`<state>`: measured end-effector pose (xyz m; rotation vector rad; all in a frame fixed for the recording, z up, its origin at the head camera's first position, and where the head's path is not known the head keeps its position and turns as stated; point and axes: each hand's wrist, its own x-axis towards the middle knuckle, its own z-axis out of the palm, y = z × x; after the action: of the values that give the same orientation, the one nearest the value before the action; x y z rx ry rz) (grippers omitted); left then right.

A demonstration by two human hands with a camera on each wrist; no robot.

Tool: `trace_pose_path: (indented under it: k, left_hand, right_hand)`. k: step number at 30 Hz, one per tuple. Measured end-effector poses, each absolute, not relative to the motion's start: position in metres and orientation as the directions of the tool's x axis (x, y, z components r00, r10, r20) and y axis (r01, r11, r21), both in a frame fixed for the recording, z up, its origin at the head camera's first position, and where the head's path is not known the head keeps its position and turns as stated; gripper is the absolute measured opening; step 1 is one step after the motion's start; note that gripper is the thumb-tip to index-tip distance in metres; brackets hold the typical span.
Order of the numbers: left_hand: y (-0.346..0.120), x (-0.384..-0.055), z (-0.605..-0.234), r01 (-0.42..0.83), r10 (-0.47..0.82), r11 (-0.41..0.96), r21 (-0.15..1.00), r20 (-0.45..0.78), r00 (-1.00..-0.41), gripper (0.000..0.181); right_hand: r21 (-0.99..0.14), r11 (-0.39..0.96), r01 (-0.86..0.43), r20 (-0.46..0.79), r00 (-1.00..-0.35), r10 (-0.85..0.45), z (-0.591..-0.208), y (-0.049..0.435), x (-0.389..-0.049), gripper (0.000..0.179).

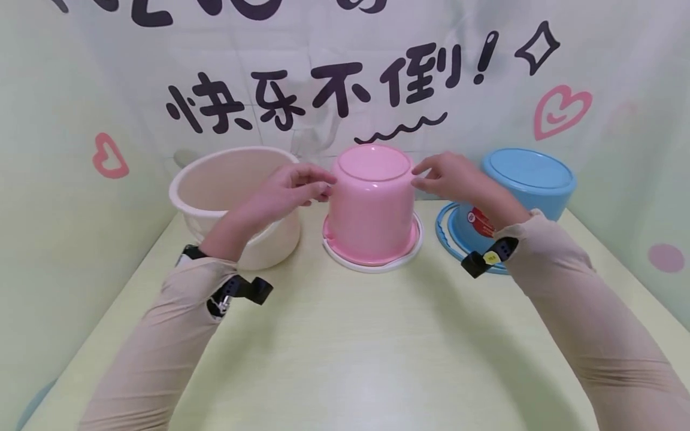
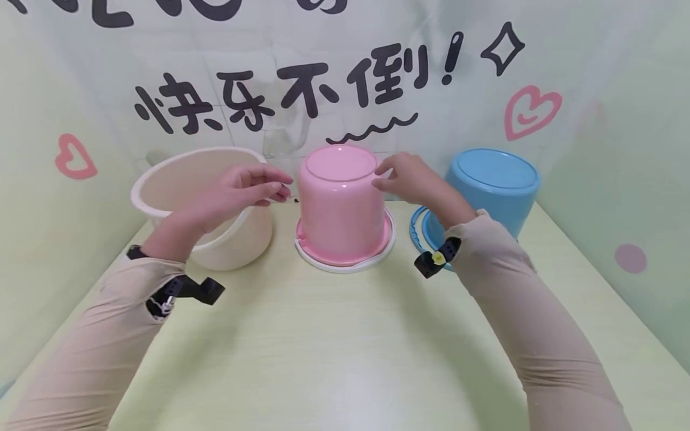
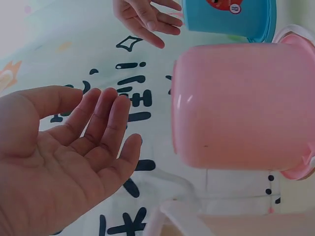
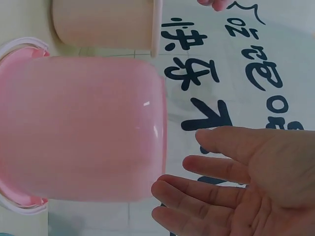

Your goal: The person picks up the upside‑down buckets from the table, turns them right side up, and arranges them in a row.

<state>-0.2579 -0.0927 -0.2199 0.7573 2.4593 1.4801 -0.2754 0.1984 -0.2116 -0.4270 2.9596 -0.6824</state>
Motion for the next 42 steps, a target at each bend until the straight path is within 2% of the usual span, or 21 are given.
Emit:
trace_pose_path:
  k: [9,16,22,27,34,42]
  left_hand:
    - [-0.079,-0.267,-0.272,0.247,0.552,0.349,0.904,0.014,-0.834,0.029]
    - [-0.071,-0.273,-0.305,0.279,0.575,0.429,0.859,-0.021,-0.818,0.031]
    - [-0.065,-0.281,-0.329,0.305,0.587,0.443,0.843,-0.015,-0.809,0.028]
    - [-0.060,-0.284,-0.345,0.358,0.614,0.407,0.841,0.039,-0.789,0.025]
    - [-0.053,-0.289,-0.364,0.462,0.646,0.418,0.782,0.102,-0.757,0.022]
    - [-0.051,-0.293,-0.369,0.595,0.708,0.515,0.617,0.085,-0.701,0.016]
  right_hand:
    - [-0.498,0.805,-0.322,-0.001,-0.928,-0.372,-0.250,0.223,-0.275,0.036]
    - [-0.539,0.757,-0.369,-0.041,-0.886,-0.462,-0.287,0.237,-0.283,0.038]
    - [-0.573,0.708,-0.413,-0.050,-0.844,-0.534,-0.310,0.235,-0.284,0.035]
    - [-0.609,0.665,-0.432,-0.037,-0.822,-0.568,-0.326,0.230,-0.286,0.035]
    - [-0.576,0.635,-0.514,0.045,-0.796,-0.603,-0.345,0.224,-0.292,0.031]
    - [-0.573,0.647,-0.503,-0.035,-0.774,-0.632,-0.356,0.220,-0.296,0.027]
